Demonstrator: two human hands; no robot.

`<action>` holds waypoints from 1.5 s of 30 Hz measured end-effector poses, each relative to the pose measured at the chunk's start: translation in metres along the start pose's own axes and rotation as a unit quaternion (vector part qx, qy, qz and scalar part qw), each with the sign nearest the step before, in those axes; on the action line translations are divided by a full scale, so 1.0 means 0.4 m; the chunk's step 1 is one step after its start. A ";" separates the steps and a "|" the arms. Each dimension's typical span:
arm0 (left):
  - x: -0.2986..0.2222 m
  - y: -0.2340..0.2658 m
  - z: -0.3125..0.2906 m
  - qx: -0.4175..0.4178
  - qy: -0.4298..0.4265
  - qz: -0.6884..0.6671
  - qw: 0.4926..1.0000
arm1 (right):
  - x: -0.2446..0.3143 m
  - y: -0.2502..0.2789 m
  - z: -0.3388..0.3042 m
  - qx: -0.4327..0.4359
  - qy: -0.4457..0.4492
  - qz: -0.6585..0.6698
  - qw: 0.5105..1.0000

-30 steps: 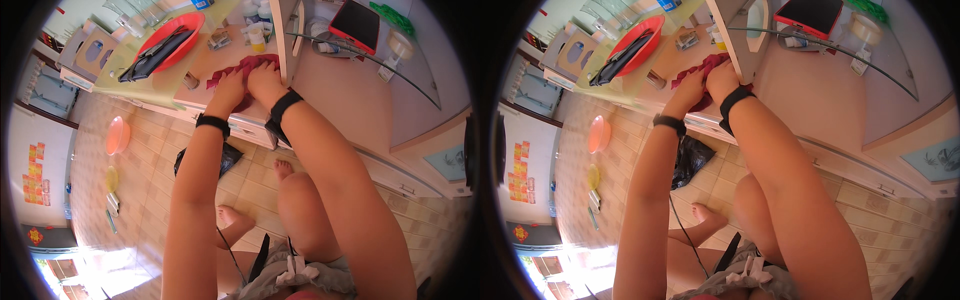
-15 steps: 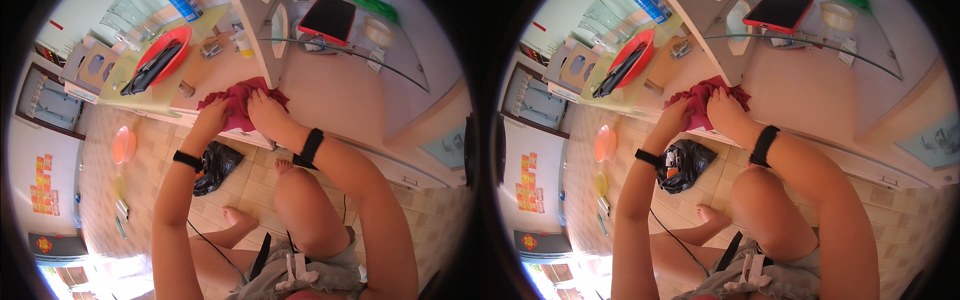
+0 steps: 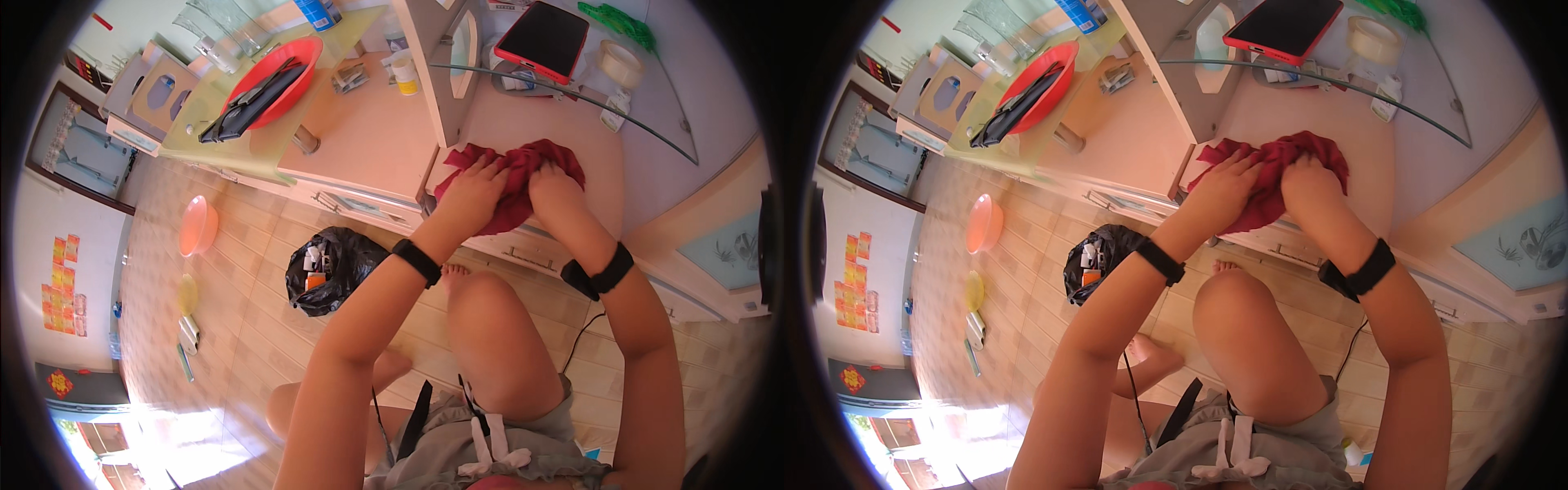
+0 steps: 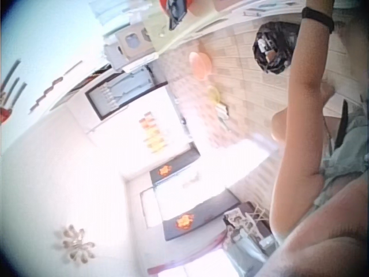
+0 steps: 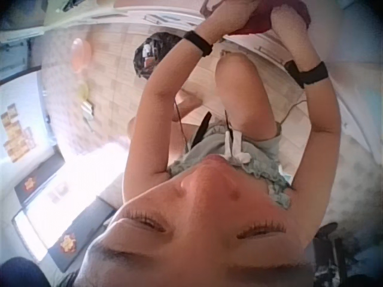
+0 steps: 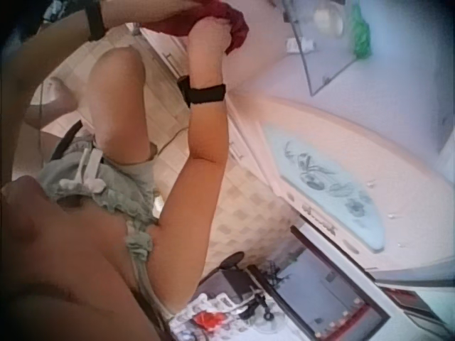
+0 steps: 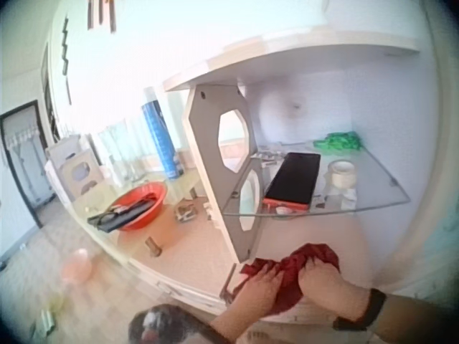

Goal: The person wipes the surfaces of a pink vanity cabinet using a red cloth. They clean the top, sides, and lower sections of the cabinet, moving a phone aside to reach the surface underneath.

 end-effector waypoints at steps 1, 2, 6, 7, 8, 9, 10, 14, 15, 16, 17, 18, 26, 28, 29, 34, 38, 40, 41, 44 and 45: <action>-0.004 -0.016 0.008 0.003 0.005 -0.008 1.000 | -0.006 0.000 -0.013 -0.003 0.002 -0.009 1.000; -0.016 -0.017 0.024 0.007 0.006 -0.019 1.000 | -0.022 -0.001 -0.029 -0.005 0.000 -0.021 1.000; -0.010 -0.027 0.020 0.056 0.085 0.011 0.995 | -0.035 0.005 -0.042 0.041 0.015 -0.018 0.999; 0.001 -0.030 0.020 0.051 0.093 0.027 0.994 | -0.026 0.007 -0.036 0.067 0.018 -0.011 0.997; 0.009 -0.029 0.026 0.043 0.100 0.040 0.993 | -0.020 0.013 -0.023 0.076 0.014 0.008 0.997; 0.022 -0.029 0.029 0.039 0.113 0.054 0.991 | -0.012 0.017 -0.005 0.084 0.010 0.027 0.996; 0.035 -0.028 0.031 0.035 0.127 0.069 0.989 | -0.010 0.017 0.011 0.092 0.006 0.047 0.995; 0.069 -0.032 0.063 0.000 0.145 0.078 0.986 | -0.029 -0.006 0.084 0.072 0.017 0.063 0.995; 0.072 -0.031 0.067 -0.005 0.144 0.079 0.986 | -0.038 -0.007 0.088 0.043 0.037 0.071 0.996; 0.067 -0.027 0.070 -0.016 0.134 0.088 0.987 | -0.045 -0.005 0.092 0.014 0.057 0.080 0.995; 0.069 -0.036 0.068 -0.028 0.125 0.098 0.987 | -0.052 -0.014 0.091 0.003 0.062 0.078 0.995; 0.067 -0.025 0.069 -0.042 0.119 0.109 0.986 | -0.053 -0.015 0.083 -0.009 0.071 0.076 0.995; 0.015 0.044 -0.053 0.021 0.069 0.045 0.996 | 0.055 0.081 0.004 -0.012 0.141 0.177 0.974; 0.018 0.061 -0.086 0.022 0.047 0.070 0.996 | 0.072 0.089 -0.009 -0.048 0.149 0.188 0.970; 0.027 0.069 -0.088 0.054 0.051 0.094 0.993 | 0.069 0.092 -0.010 -0.068 0.151 0.192 0.967; 0.133 0.221 -0.153 -0.026 0.054 0.169 0.984 | 0.180 0.157 0.026 -0.134 0.176 0.258 0.941; 0.286 0.292 -0.305 -0.066 0.124 0.147 0.979 | 0.382 0.165 0.081 -0.176 0.280 0.215 0.919; 0.314 0.295 -0.290 -0.088 0.132 0.116 0.981 | 0.423 0.104 0.118 -0.152 0.337 0.154 0.916; 0.334 0.302 -0.303 -0.094 0.145 0.106 0.979 | 0.445 0.096 0.138 -0.119 0.338 0.156 0.921; 0.381 0.324 -0.326 -0.113 0.126 0.099 0.981 | 0.511 0.086 0.184 -0.051 0.349 0.153 0.923; 0.398 0.330 -0.336 -0.122 0.119 0.100 0.980 | 0.531 0.084 0.196 -0.050 0.359 0.151 0.920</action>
Point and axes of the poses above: each hand's wrist, its own z-axis towards the middle knuckle, its own y-axis out of the back of the hand, x = y × z, the point moved 10 cm from there along z, towards the middle knuckle, and after that the axes turned 5 degrees about -x, right-handed, at the moved point
